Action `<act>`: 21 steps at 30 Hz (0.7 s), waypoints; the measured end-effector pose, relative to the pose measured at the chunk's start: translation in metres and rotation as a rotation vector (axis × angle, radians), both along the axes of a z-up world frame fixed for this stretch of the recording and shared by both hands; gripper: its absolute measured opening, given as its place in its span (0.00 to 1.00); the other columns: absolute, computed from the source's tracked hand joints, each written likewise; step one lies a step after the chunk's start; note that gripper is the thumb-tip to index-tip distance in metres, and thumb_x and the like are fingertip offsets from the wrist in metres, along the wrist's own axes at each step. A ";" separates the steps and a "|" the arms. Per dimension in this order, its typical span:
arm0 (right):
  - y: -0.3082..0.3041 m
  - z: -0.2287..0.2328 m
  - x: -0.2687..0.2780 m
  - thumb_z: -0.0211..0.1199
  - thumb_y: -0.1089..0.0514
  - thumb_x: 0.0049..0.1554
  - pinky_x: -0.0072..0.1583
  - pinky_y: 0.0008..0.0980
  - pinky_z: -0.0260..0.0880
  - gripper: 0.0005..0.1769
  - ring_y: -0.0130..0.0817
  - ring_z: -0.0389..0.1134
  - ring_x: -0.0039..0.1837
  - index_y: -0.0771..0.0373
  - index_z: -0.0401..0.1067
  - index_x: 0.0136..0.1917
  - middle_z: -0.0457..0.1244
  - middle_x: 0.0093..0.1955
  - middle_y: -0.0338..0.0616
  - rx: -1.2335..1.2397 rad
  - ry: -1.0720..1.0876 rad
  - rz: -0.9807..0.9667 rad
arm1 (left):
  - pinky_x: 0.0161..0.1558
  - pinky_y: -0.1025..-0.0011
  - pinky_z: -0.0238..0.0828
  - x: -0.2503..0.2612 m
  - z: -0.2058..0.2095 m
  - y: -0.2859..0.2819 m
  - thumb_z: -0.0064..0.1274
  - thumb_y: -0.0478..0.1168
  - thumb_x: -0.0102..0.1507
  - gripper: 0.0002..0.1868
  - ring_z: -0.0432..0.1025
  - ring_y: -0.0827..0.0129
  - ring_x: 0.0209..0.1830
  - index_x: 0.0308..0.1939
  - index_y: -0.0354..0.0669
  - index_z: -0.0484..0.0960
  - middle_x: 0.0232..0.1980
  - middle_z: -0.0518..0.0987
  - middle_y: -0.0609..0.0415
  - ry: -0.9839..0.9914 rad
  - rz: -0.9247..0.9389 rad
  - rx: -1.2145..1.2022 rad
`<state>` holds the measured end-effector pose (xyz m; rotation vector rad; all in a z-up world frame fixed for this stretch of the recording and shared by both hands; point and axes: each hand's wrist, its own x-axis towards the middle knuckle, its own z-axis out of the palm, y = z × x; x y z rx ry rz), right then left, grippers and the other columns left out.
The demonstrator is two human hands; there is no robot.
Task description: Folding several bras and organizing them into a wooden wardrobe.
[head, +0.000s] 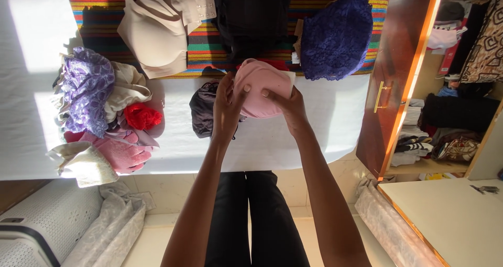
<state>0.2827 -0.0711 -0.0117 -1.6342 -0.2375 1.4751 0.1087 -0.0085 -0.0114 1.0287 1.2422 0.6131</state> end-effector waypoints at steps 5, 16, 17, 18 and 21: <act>-0.048 0.013 0.006 0.79 0.49 0.44 0.62 0.36 0.75 0.41 0.36 0.72 0.60 0.66 0.68 0.66 0.70 0.58 0.46 0.025 0.087 -0.026 | 0.66 0.62 0.69 -0.018 0.012 -0.030 0.62 0.62 0.57 0.52 0.69 0.59 0.69 0.76 0.36 0.60 0.68 0.73 0.43 -0.108 -0.171 -0.226; -0.170 0.049 -0.011 0.83 0.61 0.39 0.63 0.40 0.73 0.47 0.35 0.69 0.63 0.66 0.65 0.69 0.67 0.62 0.45 0.059 0.218 0.111 | 0.59 0.60 0.79 -0.059 0.063 -0.119 0.77 0.39 0.42 0.49 0.76 0.63 0.58 0.66 0.37 0.71 0.58 0.80 0.50 -0.207 -0.214 -0.444; -0.172 0.052 -0.011 0.82 0.61 0.36 0.62 0.40 0.74 0.48 0.36 0.69 0.63 0.65 0.65 0.68 0.67 0.62 0.44 0.065 0.205 0.105 | 0.60 0.61 0.79 -0.064 0.063 -0.125 0.77 0.36 0.44 0.46 0.76 0.64 0.58 0.65 0.36 0.73 0.59 0.80 0.50 -0.271 -0.237 -0.428; -0.174 0.056 -0.010 0.82 0.62 0.34 0.61 0.41 0.75 0.50 0.36 0.69 0.63 0.64 0.64 0.68 0.67 0.62 0.44 0.072 0.193 0.099 | 0.61 0.61 0.78 -0.067 0.063 -0.130 0.76 0.33 0.45 0.44 0.75 0.65 0.59 0.64 0.35 0.74 0.59 0.80 0.51 -0.334 -0.260 -0.411; -0.194 0.092 -0.021 0.83 0.60 0.37 0.66 0.38 0.70 0.51 0.35 0.65 0.67 0.63 0.63 0.71 0.65 0.65 0.43 0.163 0.324 0.019 | 0.61 0.61 0.78 -0.068 0.073 -0.150 0.80 0.42 0.41 0.47 0.77 0.62 0.56 0.62 0.35 0.76 0.57 0.82 0.49 -0.318 -0.277 -0.433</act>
